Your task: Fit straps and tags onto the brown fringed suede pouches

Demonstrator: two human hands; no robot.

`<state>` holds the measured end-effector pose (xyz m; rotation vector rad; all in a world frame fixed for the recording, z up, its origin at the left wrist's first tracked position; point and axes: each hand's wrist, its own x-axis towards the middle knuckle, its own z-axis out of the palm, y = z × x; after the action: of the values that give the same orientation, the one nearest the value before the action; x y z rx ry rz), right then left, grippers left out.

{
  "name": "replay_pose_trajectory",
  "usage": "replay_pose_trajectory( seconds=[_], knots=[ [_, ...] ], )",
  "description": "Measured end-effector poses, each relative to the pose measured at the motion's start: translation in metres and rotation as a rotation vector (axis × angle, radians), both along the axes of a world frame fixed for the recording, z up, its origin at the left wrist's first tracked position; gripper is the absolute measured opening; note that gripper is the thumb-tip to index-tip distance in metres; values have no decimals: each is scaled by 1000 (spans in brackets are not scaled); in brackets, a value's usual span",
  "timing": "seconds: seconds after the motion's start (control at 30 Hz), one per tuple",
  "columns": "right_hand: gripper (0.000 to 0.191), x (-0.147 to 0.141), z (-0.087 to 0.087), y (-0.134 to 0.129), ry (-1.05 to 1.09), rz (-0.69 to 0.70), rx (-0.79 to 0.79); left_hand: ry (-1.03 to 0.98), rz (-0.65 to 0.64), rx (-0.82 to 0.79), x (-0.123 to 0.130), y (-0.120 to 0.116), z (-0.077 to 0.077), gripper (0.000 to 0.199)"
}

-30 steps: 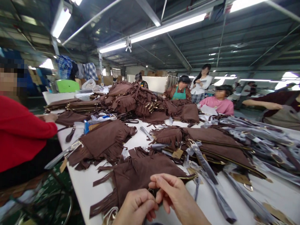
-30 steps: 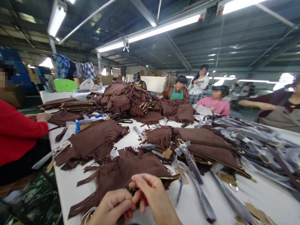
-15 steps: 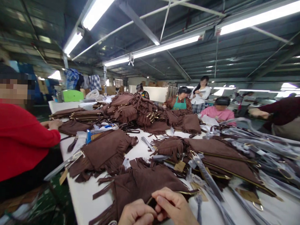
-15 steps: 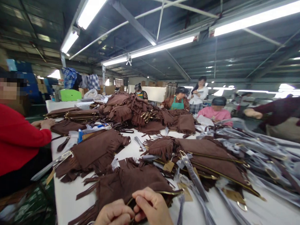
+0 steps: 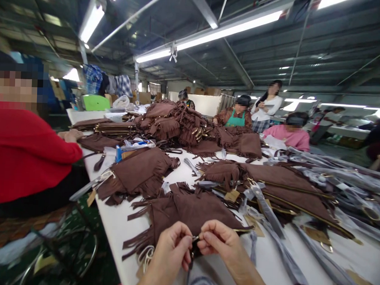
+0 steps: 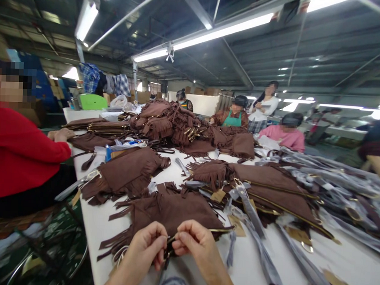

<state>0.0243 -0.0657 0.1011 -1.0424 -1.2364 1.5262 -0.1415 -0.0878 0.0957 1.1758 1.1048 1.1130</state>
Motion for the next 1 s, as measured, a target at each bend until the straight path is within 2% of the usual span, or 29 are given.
replay_pose_trajectory(
  seconds=[0.1,0.33,0.7,1.0],
  knots=[
    [43,-2,-5,1,-25,-5,9,35,6,33,1,1,0,24],
    [35,-2,-7,0,-31,13,30,87,-10,55,6,10,-6,20],
    [38,-9,-8,-1,30,-24,10,93,-27,126,11,9,1,16],
    [38,-10,-8,-3,33,-37,16,143,1,147,11,10,-1,17]
  ],
)
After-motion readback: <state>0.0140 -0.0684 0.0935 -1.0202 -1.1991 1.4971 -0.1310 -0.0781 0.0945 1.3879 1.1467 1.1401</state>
